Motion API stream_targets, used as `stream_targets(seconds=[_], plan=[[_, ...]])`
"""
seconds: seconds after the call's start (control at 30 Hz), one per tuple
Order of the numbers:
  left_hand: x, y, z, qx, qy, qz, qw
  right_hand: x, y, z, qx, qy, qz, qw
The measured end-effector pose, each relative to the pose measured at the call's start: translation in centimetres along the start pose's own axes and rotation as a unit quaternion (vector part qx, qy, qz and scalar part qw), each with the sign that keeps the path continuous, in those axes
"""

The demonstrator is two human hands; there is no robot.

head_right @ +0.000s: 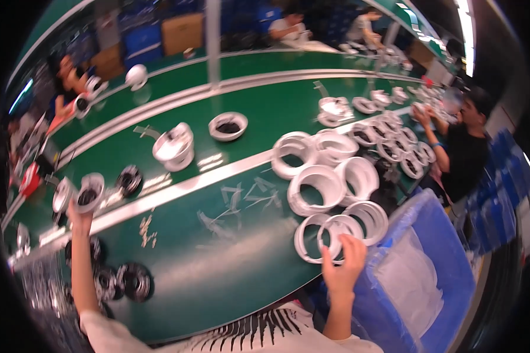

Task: Assemble security cameras by inserting the camera core components into the white plastic housings on a factory assembly line.

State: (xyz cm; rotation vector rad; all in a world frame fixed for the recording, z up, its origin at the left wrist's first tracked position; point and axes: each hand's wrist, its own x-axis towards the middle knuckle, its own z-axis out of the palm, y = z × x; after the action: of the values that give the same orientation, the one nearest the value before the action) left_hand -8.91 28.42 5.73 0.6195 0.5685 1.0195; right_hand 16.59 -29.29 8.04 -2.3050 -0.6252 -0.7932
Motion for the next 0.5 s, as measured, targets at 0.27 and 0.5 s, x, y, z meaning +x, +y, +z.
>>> stream_targets(seconds=[0.27,0.5], plan=[[11.4,-5.4,0.9,0.031,0.116,0.051,0.991,-1.8,3.2,1.7,-0.006,-0.087,0.038,0.995],[11.9,-6.8,0.1,0.068,0.22,0.049,0.972,-2.0,2.2,1.2,-0.068,-0.015,0.006,0.998]])
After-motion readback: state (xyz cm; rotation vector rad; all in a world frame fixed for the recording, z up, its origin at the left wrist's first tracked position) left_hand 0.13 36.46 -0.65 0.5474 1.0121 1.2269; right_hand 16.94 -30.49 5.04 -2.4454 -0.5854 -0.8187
